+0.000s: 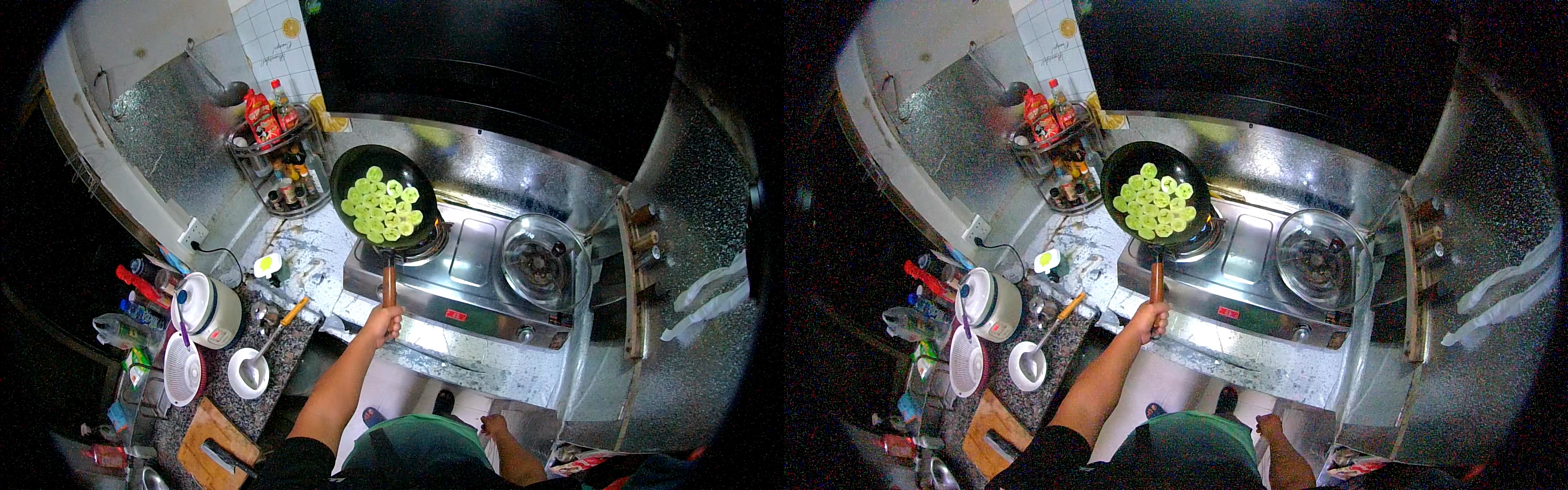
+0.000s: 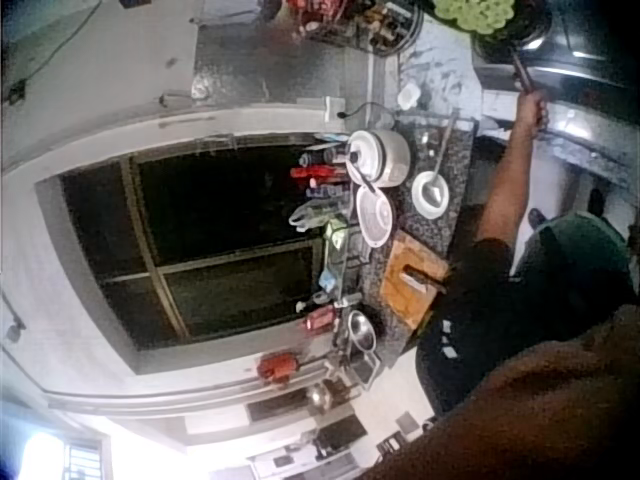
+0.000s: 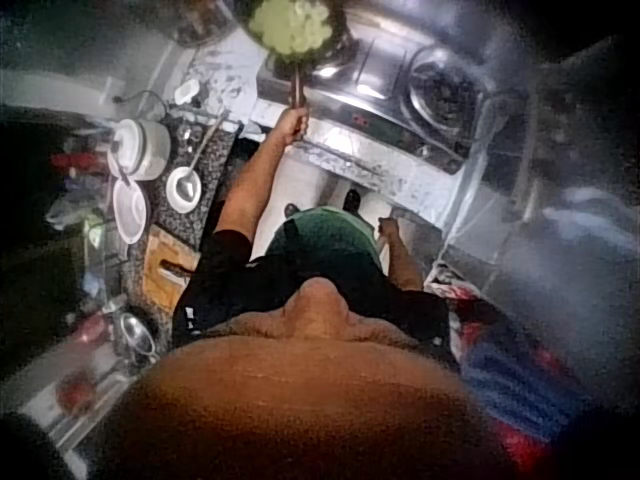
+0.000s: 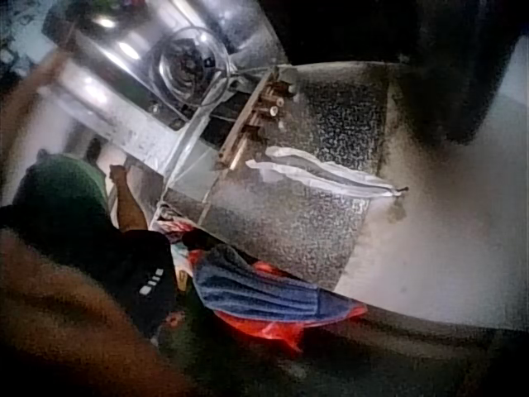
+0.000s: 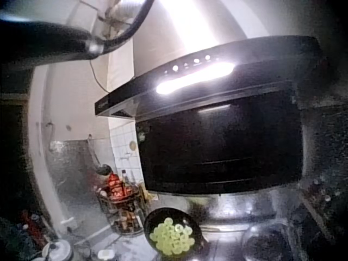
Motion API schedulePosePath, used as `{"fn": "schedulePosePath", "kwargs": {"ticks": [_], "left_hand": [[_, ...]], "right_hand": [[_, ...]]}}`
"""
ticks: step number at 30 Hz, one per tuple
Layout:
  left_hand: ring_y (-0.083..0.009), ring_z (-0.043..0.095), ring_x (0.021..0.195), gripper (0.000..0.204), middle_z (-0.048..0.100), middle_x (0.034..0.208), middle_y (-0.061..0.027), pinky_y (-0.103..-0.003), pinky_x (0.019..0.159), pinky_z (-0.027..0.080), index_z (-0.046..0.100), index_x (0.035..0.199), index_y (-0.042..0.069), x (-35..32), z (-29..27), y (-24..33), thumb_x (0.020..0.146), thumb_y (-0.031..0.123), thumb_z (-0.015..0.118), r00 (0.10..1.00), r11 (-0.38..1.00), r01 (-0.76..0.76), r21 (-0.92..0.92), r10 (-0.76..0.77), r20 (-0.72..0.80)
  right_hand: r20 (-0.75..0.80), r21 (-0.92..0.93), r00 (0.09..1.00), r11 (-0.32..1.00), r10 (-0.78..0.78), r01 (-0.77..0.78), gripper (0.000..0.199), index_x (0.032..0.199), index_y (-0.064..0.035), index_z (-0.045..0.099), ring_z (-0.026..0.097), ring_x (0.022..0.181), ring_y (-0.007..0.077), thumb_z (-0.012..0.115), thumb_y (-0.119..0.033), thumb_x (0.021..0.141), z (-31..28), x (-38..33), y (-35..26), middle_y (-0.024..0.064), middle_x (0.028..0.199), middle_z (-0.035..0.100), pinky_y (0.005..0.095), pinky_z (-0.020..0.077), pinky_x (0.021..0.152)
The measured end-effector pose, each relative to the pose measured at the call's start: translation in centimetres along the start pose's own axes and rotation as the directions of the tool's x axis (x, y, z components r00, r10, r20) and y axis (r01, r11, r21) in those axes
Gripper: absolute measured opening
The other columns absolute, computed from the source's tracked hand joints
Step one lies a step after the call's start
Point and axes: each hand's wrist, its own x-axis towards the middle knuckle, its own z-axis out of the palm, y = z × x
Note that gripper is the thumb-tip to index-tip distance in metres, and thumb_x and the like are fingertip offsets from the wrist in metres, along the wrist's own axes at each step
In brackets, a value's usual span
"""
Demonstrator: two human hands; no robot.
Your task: The person fries sliced vegetables in a pan over a stove and flips them with a spatula.
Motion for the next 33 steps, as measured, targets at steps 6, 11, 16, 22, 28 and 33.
{"fn": "schedulePosePath", "kwargs": {"ticks": [6,11,16,22,28,33], "left_hand": [[-0.0072,0.037,0.037,0.02,0.04,0.051,0.0044,-0.023,0.033,0.029,0.041,0.065,0.014,0.1,0.0,0.0,0.076,0.017,0.057,1.0,1.0,-0.02,-0.003,0.02,0.019],[-0.0076,0.04,0.038,0.02,0.043,0.051,0.0035,-0.023,0.033,0.031,0.042,0.064,0.014,0.2,-0.3,-0.2,0.075,0.017,0.058,1.0,1.0,-0.02,-0.008,0.02,0.016],[-0.0081,0.041,0.037,0.019,0.044,0.051,0.003,-0.023,0.032,0.031,0.043,0.066,0.014,0.4,-0.5,-0.3,0.075,0.018,0.059,1.0,1.0,-0.013,0.002,0.013,0.001],[-0.0097,0.039,0.035,0.022,0.042,0.047,0.002,-0.024,0.031,0.029,0.042,0.063,0.014,0.9,-0.7,-0.7,0.076,0.018,0.058,1.0,1.0,-0.024,-0.008,0.025,0.018],[-0.0104,0.038,0.034,0.025,0.042,0.047,0.0011,-0.025,0.03,0.027,0.04,0.06,0.014,0.9,-0.7,-0.7,0.077,0.019,0.057,0.999,0.999,-0.036,0.002,0.036,0.037],[-0.0095,0.037,0.035,0.025,0.04,0.047,0.0021,-0.024,0.031,0.028,0.04,0.06,0.013,0.2,-0.9,-0.6,0.077,0.018,0.057,1.0,1.0,-0.018,-0.011,0.018,0.015]], "right_hand": [[0.002,-0.033,1.0,0.999,0.017,-0.017,0.025,0.072,-0.0005,0.058,0.058,0.051,0.0195,0.054,-0.024,0.08,-0.1,1.1,0.5,0.0108,0.065,0.061,0.0333,0.047,0.044],[-0.023,-0.004,0.999,1.0,0.027,-0.027,0.025,0.071,-0.0011,0.058,0.057,0.05,0.019,0.053,-0.023,0.081,-0.2,0.0,-0.8,0.0102,0.063,0.06,0.033,0.0471,0.045],[0.127,-0.34,0.973,0.913,-0.195,0.227,0.024,0.071,-0.0016,0.058,0.058,0.05,0.0182,0.053,-0.022,0.08,-0.9,0.5,-0.3,0.0093,0.062,0.06,0.0326,0.0483,0.045],[0.073,-0.269,0.976,0.938,-0.205,0.217,0.022,0.073,-0.0017,0.059,0.059,0.051,0.0175,0.054,-0.022,0.08,-0.6,4.4,4.2,0.0086,0.063,0.061,0.0317,0.0489,0.046],[0.05,-0.332,0.913,0.855,-0.405,0.398,0.023,0.075,-0.0027,0.059,0.059,0.051,0.0171,0.056,-0.025,0.079,-0.9,7.0,7.5,0.0076,0.064,0.062,0.0309,0.0488,0.045],[0.218,-0.586,0.887,0.672,-0.408,0.453,0.025,0.072,-0.0026,0.06,0.059,0.05,0.0161,0.052,-0.024,0.081,-1.6,2.3,1.0,0.0082,0.063,0.062,0.0301,0.0496,0.046]]}}
